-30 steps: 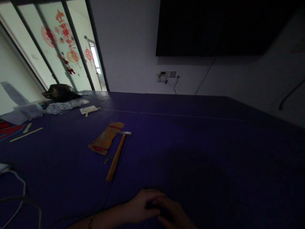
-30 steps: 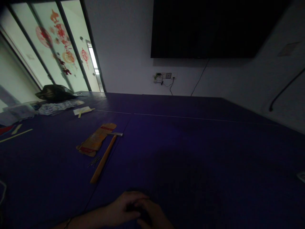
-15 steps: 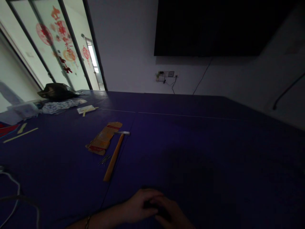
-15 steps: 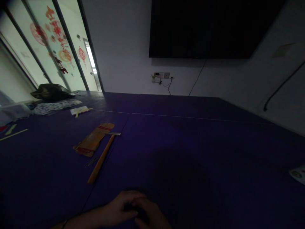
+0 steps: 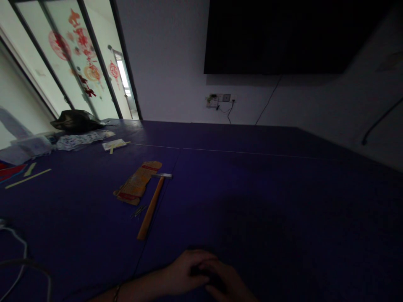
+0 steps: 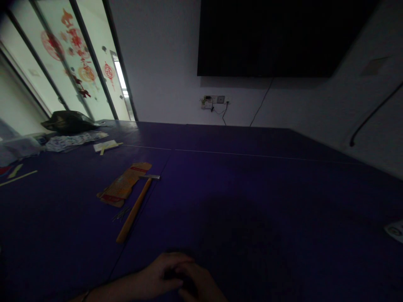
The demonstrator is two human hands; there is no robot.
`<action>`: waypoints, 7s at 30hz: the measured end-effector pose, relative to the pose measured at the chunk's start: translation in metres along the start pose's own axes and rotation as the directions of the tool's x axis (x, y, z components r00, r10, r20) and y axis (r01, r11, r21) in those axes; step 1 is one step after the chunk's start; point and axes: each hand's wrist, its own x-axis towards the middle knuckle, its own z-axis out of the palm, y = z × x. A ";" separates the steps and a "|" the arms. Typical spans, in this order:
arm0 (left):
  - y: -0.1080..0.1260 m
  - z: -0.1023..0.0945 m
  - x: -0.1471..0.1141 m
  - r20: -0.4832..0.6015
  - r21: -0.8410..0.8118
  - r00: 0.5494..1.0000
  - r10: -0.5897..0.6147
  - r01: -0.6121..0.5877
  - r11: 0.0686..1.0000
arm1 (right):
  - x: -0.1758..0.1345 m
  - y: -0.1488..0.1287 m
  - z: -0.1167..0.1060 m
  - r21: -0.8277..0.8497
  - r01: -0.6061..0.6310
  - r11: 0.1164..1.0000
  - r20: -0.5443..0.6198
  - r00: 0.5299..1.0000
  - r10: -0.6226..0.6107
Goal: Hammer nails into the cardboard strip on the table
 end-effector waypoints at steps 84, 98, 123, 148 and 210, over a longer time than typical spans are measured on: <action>0.003 0.000 0.000 -0.027 0.009 0.999 -0.020 0.020 1.000 | 0.000 -0.007 -0.002 -0.045 -0.026 0.999 0.011 1.000 0.026; -0.002 0.002 -0.001 -0.028 0.022 1.000 -0.002 0.003 1.000 | -0.002 -0.004 -0.002 -0.037 -0.004 0.999 0.018 1.000 0.005; 0.000 0.000 0.000 -0.023 0.051 1.000 -0.001 0.002 0.999 | -0.001 -0.007 -0.003 -0.042 -0.011 0.999 0.016 1.000 0.011; 0.002 0.001 0.000 -0.018 0.032 1.000 -0.006 0.006 0.999 | -0.003 0.000 0.000 -0.035 -0.014 0.999 0.005 1.000 0.014; -0.001 0.001 -0.001 -0.023 0.046 1.000 0.000 0.002 0.999 | -0.003 -0.006 0.000 -0.041 -0.054 0.998 0.035 0.998 0.055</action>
